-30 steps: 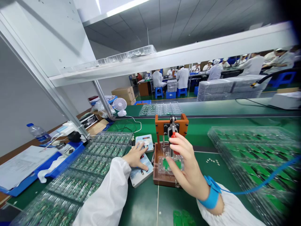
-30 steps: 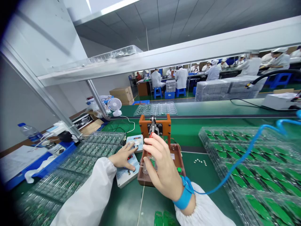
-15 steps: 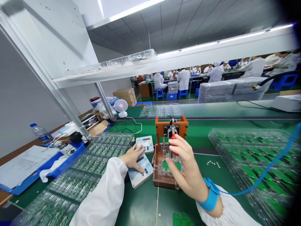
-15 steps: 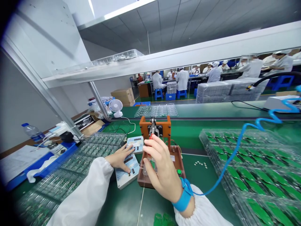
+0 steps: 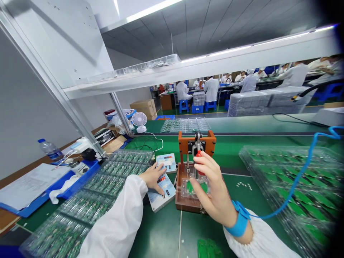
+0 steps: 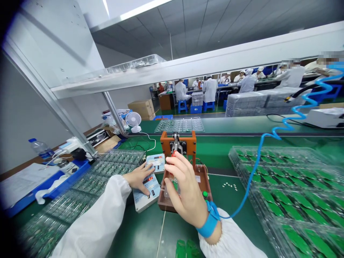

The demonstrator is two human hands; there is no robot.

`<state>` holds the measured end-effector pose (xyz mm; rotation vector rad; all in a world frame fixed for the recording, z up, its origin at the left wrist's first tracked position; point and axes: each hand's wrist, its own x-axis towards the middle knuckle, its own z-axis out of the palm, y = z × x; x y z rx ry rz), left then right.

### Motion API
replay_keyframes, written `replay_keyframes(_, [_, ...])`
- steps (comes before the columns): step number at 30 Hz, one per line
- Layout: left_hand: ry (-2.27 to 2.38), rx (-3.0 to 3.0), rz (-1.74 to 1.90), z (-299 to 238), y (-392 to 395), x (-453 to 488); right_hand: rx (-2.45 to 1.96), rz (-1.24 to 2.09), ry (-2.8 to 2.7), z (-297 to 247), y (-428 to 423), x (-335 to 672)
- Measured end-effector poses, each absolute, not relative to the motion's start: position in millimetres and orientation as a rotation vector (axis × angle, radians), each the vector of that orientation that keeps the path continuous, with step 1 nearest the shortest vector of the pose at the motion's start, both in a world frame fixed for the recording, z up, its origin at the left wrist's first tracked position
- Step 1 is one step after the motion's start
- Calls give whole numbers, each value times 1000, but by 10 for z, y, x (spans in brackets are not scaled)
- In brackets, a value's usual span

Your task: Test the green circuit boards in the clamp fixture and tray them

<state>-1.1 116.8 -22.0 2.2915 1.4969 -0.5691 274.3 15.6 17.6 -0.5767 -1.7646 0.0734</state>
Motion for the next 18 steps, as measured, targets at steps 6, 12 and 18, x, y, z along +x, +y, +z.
replay_keyframes(6, [1557,2295,-565,-146,1141,66,-569,34,-1759,181,135,2742])
replay_keyframes(12, [1698,2318,-66,365,424,379,-592,18,-1763,205,130,2717])
replay_keyframes(18, [428,2947,241,79,-519,1254,-594,17,-1761,165,158,2768])
